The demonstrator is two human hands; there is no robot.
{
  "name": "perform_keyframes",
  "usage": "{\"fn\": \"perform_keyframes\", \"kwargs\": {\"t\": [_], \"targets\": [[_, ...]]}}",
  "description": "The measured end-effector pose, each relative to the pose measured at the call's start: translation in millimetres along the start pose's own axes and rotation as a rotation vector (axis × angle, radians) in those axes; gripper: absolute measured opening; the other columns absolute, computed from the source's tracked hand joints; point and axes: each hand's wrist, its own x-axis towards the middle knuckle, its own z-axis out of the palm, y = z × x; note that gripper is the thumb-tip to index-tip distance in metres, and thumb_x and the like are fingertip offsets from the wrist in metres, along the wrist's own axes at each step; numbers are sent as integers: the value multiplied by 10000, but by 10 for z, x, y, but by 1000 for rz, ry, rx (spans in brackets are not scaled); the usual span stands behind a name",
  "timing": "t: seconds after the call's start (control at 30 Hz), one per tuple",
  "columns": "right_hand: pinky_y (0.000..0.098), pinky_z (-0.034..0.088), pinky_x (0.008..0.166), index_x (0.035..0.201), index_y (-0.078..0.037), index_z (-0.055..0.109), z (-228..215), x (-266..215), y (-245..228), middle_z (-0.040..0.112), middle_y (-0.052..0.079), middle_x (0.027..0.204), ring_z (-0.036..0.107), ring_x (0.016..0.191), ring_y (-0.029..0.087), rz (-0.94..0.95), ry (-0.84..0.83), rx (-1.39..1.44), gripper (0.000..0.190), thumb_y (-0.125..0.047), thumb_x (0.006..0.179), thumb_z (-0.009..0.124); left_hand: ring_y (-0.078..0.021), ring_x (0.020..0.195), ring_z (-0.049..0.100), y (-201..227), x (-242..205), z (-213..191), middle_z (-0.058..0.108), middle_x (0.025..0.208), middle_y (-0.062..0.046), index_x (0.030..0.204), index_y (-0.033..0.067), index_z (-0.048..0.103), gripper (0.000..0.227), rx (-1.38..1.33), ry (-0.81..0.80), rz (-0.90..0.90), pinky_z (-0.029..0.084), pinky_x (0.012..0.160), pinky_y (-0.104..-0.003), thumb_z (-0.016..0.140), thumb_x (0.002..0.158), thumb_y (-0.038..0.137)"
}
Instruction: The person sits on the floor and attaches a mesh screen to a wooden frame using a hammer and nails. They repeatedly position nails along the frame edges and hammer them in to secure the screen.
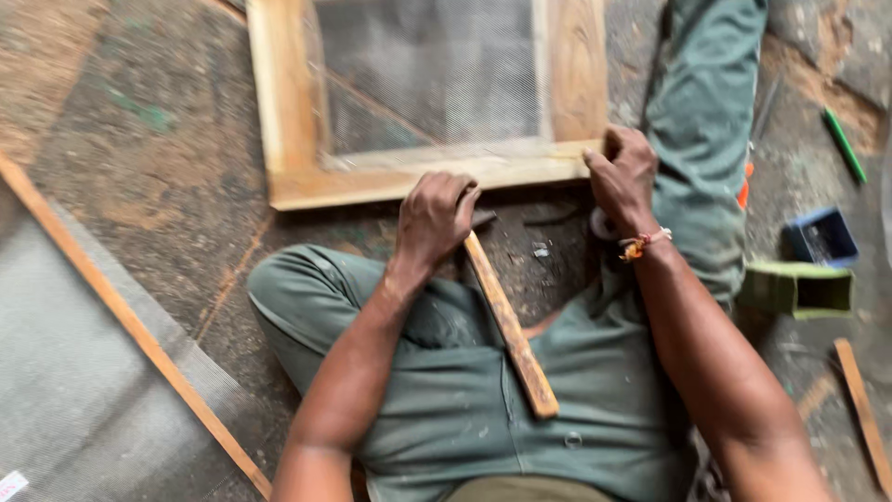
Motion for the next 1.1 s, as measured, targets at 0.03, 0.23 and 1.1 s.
{"fn": "perform_keyframes", "kwargs": {"t": [0.03, 0.23, 1.1], "targets": [[403, 546, 881, 1105, 71, 701, -22, -88, -14, 681, 216, 1002, 661, 966, 291, 8, -46, 113, 322, -202, 942, 754, -323, 921, 682, 41, -6, 50, 714, 936, -115, 993, 73, 725, 149, -48, -24, 32, 561, 832, -428, 783, 888, 162], [287, 562, 899, 1243, 52, 689, -50, -226, -115, 741, 96, 1102, 691, 987, 136, -220, -219, 461, 369, -60, 896, 742, -296, 841, 680, 236, -153, 395, 701, 858, -88, 919, 112, 737, 89, -166, -279, 148, 565, 774, -435, 769, 842, 145], [384, 583, 814, 1188, 21, 744, -100, -262, -382, 745, 186, 1081, 712, 907, 262, -404, 104, 26, 341, -164, 923, 852, -178, 759, 568, 533, -340, 988, 546, 782, -59, 778, 80, 648, 78, 539, -278, 428, 435, 613, -304, 615, 812, 142]]}}
